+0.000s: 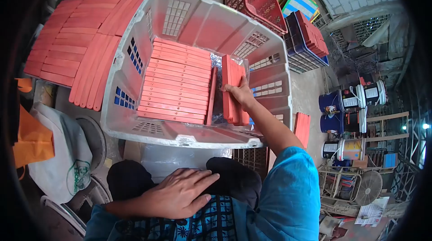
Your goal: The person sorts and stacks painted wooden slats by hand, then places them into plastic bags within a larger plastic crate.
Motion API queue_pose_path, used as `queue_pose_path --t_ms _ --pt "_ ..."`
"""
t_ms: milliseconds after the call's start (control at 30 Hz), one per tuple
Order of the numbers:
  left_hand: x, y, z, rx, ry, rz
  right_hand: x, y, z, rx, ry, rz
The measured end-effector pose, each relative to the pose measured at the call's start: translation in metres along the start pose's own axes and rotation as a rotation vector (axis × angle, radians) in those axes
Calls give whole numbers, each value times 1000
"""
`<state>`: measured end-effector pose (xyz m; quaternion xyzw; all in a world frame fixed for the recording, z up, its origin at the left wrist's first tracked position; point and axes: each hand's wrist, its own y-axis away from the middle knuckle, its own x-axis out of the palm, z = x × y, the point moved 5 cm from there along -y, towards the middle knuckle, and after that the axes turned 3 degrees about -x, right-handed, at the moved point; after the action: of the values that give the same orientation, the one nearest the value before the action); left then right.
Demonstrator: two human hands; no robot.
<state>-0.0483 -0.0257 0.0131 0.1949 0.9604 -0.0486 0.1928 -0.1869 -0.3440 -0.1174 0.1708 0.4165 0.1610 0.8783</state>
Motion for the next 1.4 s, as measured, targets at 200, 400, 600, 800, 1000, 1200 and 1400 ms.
queue_pose_path --t_ms 200,400,600,800,1000,1200,1400 --pt "-3 -4 8 -35 17 -29 14 -14 -35 171 340 -32" --pt "-8 -10 11 -62 33 -48 25 8 -17 245 438 -38" --pt "-9 -14 13 -97 38 -12 24 -8 -28 212 377 30" --pt "-11 -17 13 -118 28 -11 18 -17 -32 37 243 12" --pt "-13 -18 15 -123 -23 -38 -6 -36 -17 179 155 220" --pt "-15 -22 18 -151 -51 -59 2 -53 25 -431 873 -88" --pt "-18 -27 17 -194 -103 -18 42 -73 38 -675 722 257"
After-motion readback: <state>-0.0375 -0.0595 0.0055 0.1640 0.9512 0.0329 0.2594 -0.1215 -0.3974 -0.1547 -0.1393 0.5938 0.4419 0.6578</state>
